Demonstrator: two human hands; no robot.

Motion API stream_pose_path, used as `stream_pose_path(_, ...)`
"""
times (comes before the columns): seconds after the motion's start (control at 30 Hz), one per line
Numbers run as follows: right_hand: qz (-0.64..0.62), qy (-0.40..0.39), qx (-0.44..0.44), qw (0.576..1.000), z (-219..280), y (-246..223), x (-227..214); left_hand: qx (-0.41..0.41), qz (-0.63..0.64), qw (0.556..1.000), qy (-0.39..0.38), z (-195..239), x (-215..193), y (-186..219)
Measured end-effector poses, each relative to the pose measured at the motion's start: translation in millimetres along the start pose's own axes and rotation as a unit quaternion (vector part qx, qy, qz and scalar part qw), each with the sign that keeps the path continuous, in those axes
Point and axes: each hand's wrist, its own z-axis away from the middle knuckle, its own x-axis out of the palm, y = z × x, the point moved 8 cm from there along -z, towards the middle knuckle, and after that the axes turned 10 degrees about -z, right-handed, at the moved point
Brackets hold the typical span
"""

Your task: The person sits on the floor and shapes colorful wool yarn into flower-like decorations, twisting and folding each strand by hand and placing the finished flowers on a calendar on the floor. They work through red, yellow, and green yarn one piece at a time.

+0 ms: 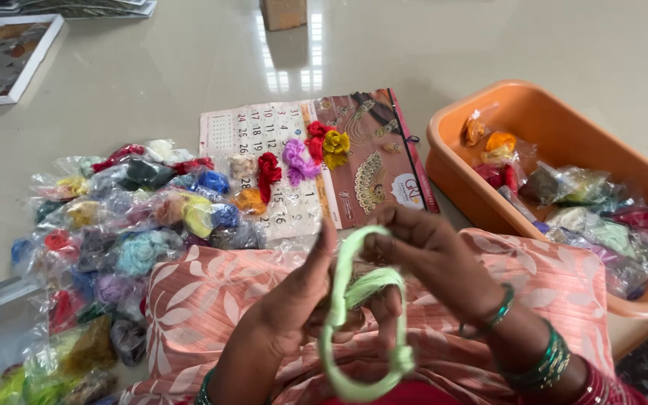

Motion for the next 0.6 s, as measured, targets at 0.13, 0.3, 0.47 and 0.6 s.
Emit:
stream_pose_path(0.13, -0.125, -0.012, 0.079, 0.989, 17, 5, 27, 0.004, -0.089, 0.996, 0.029, 6, -16, -3)
stream_pose_path(0.3, -0.292, -0.040, 0.167, 0.941, 28, -5, 40, -0.004, -0.070, 0.993, 0.098, 3, -29, 7)
stream_pose_path(0.47, -0.082, -0.041, 0.185, 0.978, 35, 8, 15, -0.020, -0.154, 0.970, 0.188, 9, -55, 6)
stream_pose_path(0.6, 0.027, -0.045, 0.155, 0.986, 36, 9, 2, 0.022, -0.421, 0.871, 0.253, 16, -46, 35)
